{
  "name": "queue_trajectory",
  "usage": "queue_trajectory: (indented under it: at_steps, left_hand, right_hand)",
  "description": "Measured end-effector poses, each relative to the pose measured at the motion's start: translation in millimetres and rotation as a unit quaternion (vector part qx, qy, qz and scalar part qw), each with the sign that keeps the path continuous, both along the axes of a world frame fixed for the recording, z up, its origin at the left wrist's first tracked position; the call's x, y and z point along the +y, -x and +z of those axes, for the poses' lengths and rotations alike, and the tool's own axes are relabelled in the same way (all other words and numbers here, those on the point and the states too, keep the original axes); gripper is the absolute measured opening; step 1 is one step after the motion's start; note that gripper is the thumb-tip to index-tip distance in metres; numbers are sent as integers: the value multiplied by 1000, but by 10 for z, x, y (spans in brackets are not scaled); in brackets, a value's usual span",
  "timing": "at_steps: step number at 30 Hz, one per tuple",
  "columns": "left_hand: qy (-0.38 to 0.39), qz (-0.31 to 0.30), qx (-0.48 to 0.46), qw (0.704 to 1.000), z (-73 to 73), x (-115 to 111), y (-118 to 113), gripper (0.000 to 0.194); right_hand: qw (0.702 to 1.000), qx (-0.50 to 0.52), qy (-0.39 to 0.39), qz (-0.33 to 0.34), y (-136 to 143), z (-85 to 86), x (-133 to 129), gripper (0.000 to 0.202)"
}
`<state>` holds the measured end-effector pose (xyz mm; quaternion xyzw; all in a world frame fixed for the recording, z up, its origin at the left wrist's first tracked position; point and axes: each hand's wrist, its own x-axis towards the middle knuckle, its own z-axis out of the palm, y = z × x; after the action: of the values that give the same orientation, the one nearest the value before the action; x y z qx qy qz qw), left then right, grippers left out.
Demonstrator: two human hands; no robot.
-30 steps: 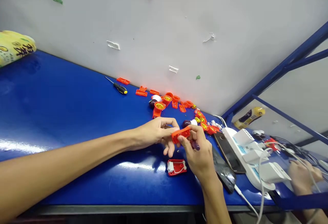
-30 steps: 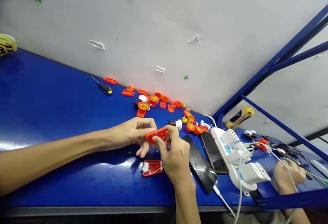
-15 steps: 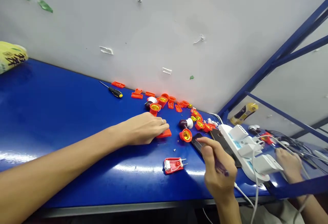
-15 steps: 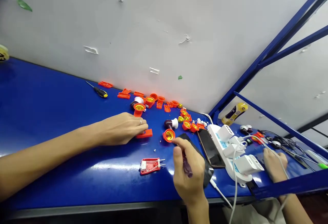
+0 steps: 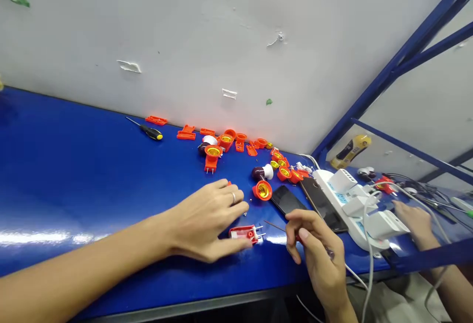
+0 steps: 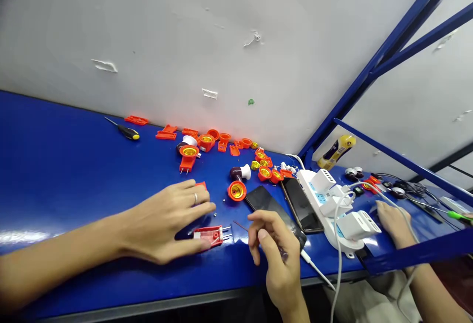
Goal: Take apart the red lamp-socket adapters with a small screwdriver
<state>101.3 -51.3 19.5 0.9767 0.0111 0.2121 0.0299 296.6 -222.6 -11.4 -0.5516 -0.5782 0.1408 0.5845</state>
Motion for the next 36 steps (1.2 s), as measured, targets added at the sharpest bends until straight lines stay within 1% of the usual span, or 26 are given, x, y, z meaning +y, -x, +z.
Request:
queue_trajectory:
  at_steps: [2,4,5,8,11,15,18,22,25,28,32,34,36]
  left_hand:
    - [29,-8,16,999,-69,-104,-16,27]
    - [53,-26,21,998,-118,-137,-17,17]
    - [66,-37,21,997,-133,-130,-13,14]
    - [102,-63,25,992,-146,-74,9,11]
    - [128,-71,35,989,-141,-40,27,9]
    - [158,-67,41,984,-124,-61,40,8]
    - [169,-58,45,983,-110,-85,46,4]
    - [171,-56,48,983,-100,-84,39,2]
    - [160,-52,49,985,-98,-49,36,6]
    - [144,-44,44,988,-95,7,47,4]
    - [124,-37,22,991,-62,69,66,18]
    - [106,-42,15,993,-29,88,69,21]
    - [84,-50,25,995,9,103,69,24]
  right_hand:
    - [999,-35,-3,-33,-22,-34,21,22]
    - [994,-90,7,-54,-15,-49,32,18]
    - [991,-122,20,-54,-3,-50,39,16]
    - [973,-216,79,-17,35,-41,78,14]
    - [957,-267,116,19,35,-31,126,11]
    - [948,-291,124,40,17,-22,165,14]
    - [944,-310,107,35,33,-24,164,16]
    - [941,-333,61,-3,56,-46,130,15]
    - [940,-335,34,-47,46,-60,107,13]
    - [937,-334,23,-96,23,-83,121,12]
    - [929,-337,18,-154,-2,-136,174,14]
    - [929,-333,15,-164,-9,-149,176,13]
    - [934,-317,6,-167,-11,-136,141,18]
